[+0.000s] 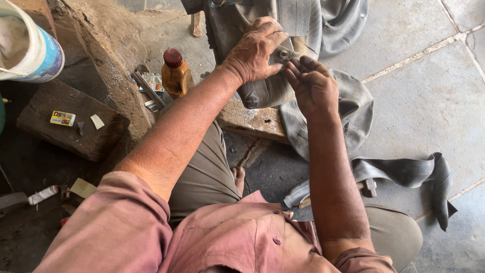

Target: The person performs an inner tube repair by applying heat and pressure to a patch on a large rubber tube, then cleans and organizes small mechanical components inside a metal box.

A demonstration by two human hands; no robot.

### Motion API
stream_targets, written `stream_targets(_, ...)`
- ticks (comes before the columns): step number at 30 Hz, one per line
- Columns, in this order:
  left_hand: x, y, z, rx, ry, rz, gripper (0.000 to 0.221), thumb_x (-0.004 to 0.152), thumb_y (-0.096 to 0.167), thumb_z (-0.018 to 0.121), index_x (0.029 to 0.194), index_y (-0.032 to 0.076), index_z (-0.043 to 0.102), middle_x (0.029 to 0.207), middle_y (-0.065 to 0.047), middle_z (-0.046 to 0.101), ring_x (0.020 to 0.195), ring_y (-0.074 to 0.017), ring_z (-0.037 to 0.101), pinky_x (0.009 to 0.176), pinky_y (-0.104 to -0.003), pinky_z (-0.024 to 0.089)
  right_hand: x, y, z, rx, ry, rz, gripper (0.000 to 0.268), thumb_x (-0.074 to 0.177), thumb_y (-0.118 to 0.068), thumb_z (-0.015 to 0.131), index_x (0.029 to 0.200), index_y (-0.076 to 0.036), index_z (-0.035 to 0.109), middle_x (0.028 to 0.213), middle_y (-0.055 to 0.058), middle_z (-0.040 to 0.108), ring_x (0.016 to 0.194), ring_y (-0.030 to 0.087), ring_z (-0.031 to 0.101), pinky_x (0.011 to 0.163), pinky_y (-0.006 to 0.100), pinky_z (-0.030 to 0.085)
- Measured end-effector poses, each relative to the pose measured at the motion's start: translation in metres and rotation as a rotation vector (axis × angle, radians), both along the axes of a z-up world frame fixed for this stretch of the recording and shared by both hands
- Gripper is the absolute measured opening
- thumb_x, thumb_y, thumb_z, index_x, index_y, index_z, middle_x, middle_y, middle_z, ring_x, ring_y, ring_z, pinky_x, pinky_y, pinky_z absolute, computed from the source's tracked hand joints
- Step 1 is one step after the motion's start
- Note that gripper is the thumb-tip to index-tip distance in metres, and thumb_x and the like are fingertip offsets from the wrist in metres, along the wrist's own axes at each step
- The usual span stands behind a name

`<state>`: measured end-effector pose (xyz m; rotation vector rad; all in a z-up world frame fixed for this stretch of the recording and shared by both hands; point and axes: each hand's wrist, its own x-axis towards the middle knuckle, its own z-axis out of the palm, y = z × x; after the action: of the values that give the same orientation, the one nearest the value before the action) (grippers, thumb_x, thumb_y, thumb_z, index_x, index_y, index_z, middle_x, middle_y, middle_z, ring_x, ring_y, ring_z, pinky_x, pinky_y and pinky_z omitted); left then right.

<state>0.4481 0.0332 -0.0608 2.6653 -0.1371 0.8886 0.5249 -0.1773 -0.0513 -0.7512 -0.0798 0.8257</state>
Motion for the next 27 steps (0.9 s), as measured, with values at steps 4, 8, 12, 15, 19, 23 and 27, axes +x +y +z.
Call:
stream_targets(4, -0.009, -0.008, 0.000, 0.181, -0.112, 0.058, 0.054, 0.073, 0.039, 0.093, 0.111, 0.006, 0.073, 0.119, -0.013, 0.065, 0.126, -0.0309, 0.051, 0.114, -0.044, 0.038, -0.008, -0.012, -0.010, -0.050, 0.014, -0.033, 0.035, 0.093, 0.013, 0.049, 0.128, 0.014, 0.051, 0.121, 0.032, 0.066, 0.110, 0.041, 0.072, 0.100, 0.047, 0.063)
stream_targets(8, -0.011, -0.003, 0.004, 0.104, -0.038, -0.014, 0.057, 0.077, 0.042, 0.096, 0.115, 0.005, 0.074, 0.112, -0.010, 0.062, 0.118, -0.0285, 0.055, 0.110, -0.044, 0.044, -0.016, -0.013, -0.025, -0.078, 0.037, -0.042, 0.035, 0.098, 0.007, 0.054, 0.132, 0.012, 0.051, 0.119, 0.031, 0.067, 0.106, 0.038, 0.074, 0.096, 0.045, 0.063)
stream_targets(12, -0.011, -0.002, 0.004, 0.039, 0.014, -0.048, 0.059, 0.076, 0.041, 0.097, 0.117, 0.006, 0.074, 0.114, -0.010, 0.062, 0.115, -0.0286, 0.057, 0.104, -0.043, 0.048, -0.026, -0.014, -0.031, -0.127, -0.002, -0.063, 0.034, 0.099, 0.003, 0.060, 0.132, 0.010, 0.055, 0.115, 0.026, 0.069, 0.097, 0.032, 0.075, 0.087, 0.042, 0.064)
stream_targets(15, -0.009, -0.006, 0.003, 0.053, 0.038, -0.024, 0.057, 0.077, 0.041, 0.097, 0.115, 0.007, 0.074, 0.114, -0.009, 0.063, 0.114, -0.0285, 0.059, 0.102, -0.044, 0.048, -0.030, -0.015, -0.026, -0.160, -0.043, -0.062, 0.030, 0.099, 0.002, 0.064, 0.128, 0.008, 0.059, 0.105, 0.022, 0.071, 0.087, 0.028, 0.074, 0.079, 0.040, 0.065)
stream_targets(19, -0.008, -0.004, 0.000, 0.047, 0.037, -0.017, 0.058, 0.078, 0.043, 0.097, 0.117, 0.007, 0.074, 0.115, -0.010, 0.062, 0.114, -0.0287, 0.059, 0.103, -0.044, 0.049, -0.028, -0.009, -0.017, -0.148, -0.043, -0.094, 0.028, 0.094, 0.002, 0.066, 0.120, 0.007, 0.059, 0.099, 0.019, 0.072, 0.083, 0.026, 0.074, 0.077, 0.038, 0.066)
stream_targets(23, -0.007, -0.003, -0.003, 0.030, 0.055, -0.009, 0.061, 0.078, 0.045, 0.097, 0.118, 0.005, 0.073, 0.115, -0.011, 0.062, 0.115, -0.0298, 0.059, 0.103, -0.044, 0.048, -0.022, 0.001, -0.004, -0.199, -0.205, -0.097, 0.026, 0.094, -0.005, 0.074, 0.116, 0.004, 0.064, 0.088, 0.009, 0.067, 0.070, 0.015, 0.065, 0.060, 0.029, 0.056)
stream_targets(27, -0.008, -0.003, -0.002, -0.014, 0.045, 0.000, 0.063, 0.077, 0.046, 0.096, 0.121, 0.007, 0.074, 0.117, -0.009, 0.063, 0.117, -0.0299, 0.058, 0.104, -0.044, 0.047, -0.016, 0.019, 0.008, -0.497, -0.631, -0.148, 0.025, 0.088, -0.014, 0.081, 0.107, -0.002, 0.071, 0.081, 0.001, 0.064, 0.054, 0.006, 0.048, 0.044, 0.023, 0.036)
